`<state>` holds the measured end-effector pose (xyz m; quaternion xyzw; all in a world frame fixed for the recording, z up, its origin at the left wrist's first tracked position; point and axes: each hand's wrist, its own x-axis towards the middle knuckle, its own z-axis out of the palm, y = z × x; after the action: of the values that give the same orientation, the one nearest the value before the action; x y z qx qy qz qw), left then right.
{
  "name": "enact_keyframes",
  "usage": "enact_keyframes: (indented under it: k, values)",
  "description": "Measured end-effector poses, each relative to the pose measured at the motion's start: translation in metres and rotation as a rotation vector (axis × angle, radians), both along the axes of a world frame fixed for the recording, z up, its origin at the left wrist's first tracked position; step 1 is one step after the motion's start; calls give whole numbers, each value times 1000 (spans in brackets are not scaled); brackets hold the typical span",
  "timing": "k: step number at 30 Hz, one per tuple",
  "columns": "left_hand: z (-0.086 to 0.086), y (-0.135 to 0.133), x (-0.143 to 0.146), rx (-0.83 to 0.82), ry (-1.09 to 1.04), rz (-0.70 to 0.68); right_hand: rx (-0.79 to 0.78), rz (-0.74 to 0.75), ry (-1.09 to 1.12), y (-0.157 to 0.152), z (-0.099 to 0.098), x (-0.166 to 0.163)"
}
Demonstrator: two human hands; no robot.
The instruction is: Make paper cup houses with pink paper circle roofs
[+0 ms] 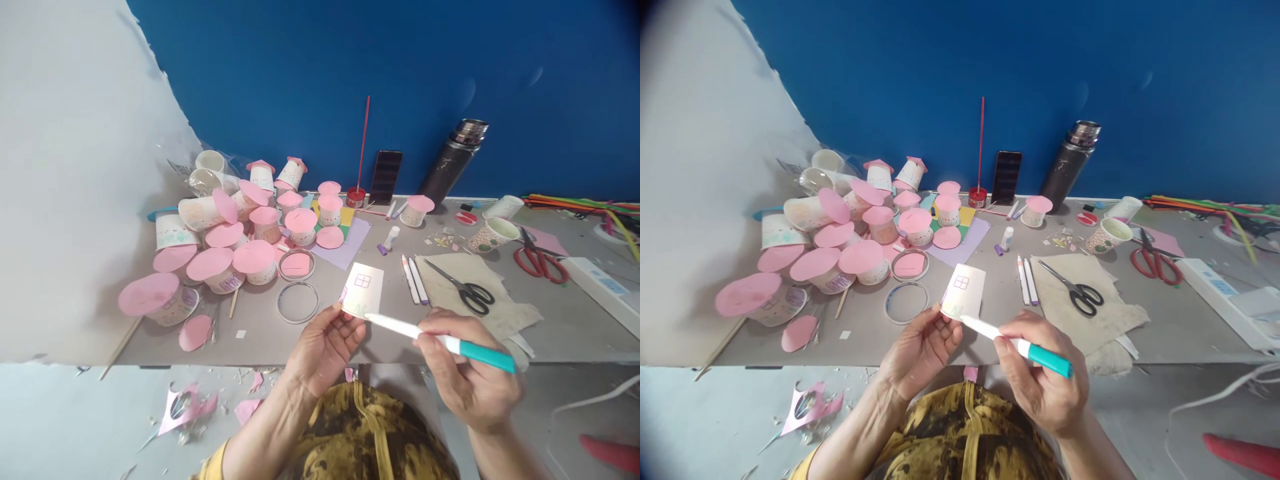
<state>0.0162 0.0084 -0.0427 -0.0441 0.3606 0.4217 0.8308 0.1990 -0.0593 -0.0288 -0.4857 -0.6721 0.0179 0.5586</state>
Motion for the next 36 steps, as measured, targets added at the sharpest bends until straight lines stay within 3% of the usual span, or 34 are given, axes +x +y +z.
enact_keyframes:
  k: [5, 23, 28, 32, 36]
  values:
    - [0, 1, 0, -40, -52, 1, 95, -68, -14, 2, -3, 2]
    - [3, 7, -2, -141, -106, 14, 39, 20, 125, -2, -7, 5]
    - [3, 7, -4, -125, -97, -16, 125, -184, 308, 1, -6, 8]
    - [5, 2, -1, -126, -87, -83, 13, -151, 449, 20, -4, 10]
    - [5, -4, 5, -111, -101, -140, -192, -79, 441, 37, -2, 7]
